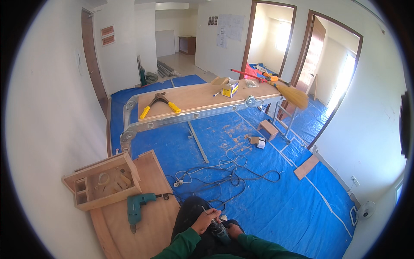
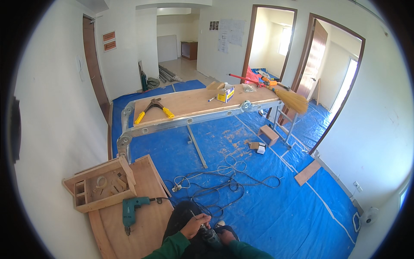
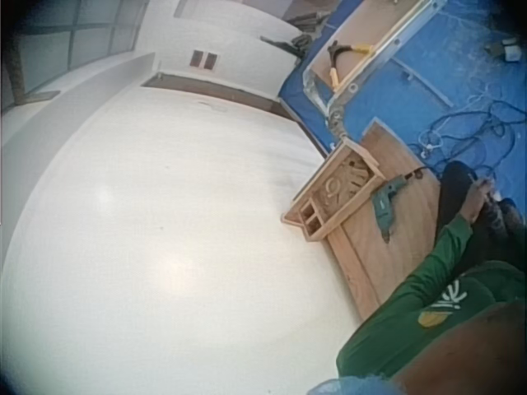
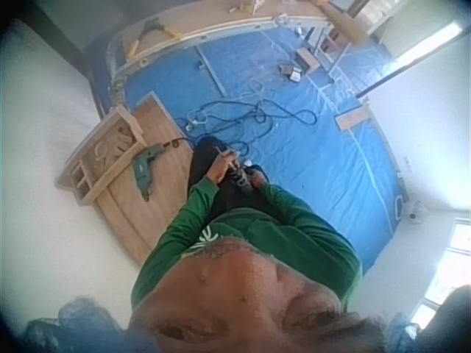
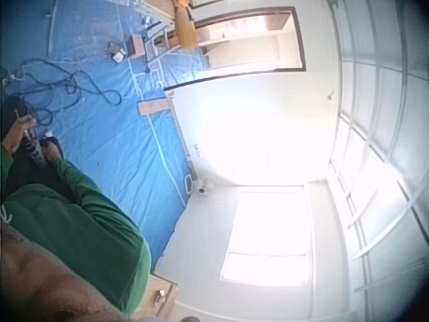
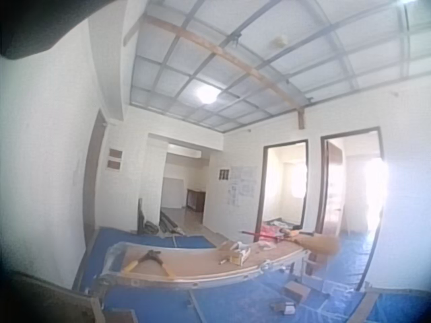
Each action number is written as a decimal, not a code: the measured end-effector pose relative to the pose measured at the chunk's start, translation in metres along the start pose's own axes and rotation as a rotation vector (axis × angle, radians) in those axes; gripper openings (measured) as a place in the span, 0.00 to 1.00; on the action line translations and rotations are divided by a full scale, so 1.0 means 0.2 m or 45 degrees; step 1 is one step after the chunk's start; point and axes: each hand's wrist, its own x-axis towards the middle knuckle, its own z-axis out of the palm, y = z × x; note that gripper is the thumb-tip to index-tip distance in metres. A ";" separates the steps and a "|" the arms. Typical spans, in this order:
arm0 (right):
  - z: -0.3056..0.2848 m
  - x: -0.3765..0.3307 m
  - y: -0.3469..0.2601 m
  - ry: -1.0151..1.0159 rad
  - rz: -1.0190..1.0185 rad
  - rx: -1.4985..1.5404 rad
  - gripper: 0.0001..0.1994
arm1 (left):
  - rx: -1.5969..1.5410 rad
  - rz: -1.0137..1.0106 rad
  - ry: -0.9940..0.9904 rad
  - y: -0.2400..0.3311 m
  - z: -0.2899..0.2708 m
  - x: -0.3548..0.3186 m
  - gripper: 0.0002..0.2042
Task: The person is assembling a corded drill by attaching a drill bit to the chuck and tightening it. They handle the drill and bit with both hands, occasionally adjusting the chuck and checking the fit.
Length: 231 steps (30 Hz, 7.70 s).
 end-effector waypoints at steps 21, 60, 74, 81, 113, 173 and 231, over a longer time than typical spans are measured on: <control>0.02 0.01 0.01 0.032 -0.038 -0.015 0.26 | 0.024 0.017 0.003 0.01 0.01 -0.01 0.11; -0.03 0.11 0.17 0.056 -0.094 0.683 0.11 | -0.392 0.201 0.024 -0.01 -0.03 0.01 0.14; -0.90 -0.71 -0.49 -0.080 -0.210 1.055 0.11 | -0.853 0.525 -0.068 0.23 -0.30 -0.38 0.18; -0.88 -0.65 -0.65 0.042 -0.490 0.938 0.12 | -0.968 0.530 -0.190 0.19 -0.50 -0.45 0.19; -0.61 -0.27 -0.19 -0.134 0.098 1.221 0.15 | -0.968 0.406 -0.377 0.17 -0.52 -0.34 0.20; -0.51 -0.62 -0.61 -0.106 -1.173 -0.379 0.45 | -1.129 0.326 -0.388 0.00 -0.71 -0.16 0.19; -0.22 -0.49 -0.57 0.045 -1.185 -0.259 0.37 | -0.902 0.886 0.541 0.11 -0.28 -0.40 0.15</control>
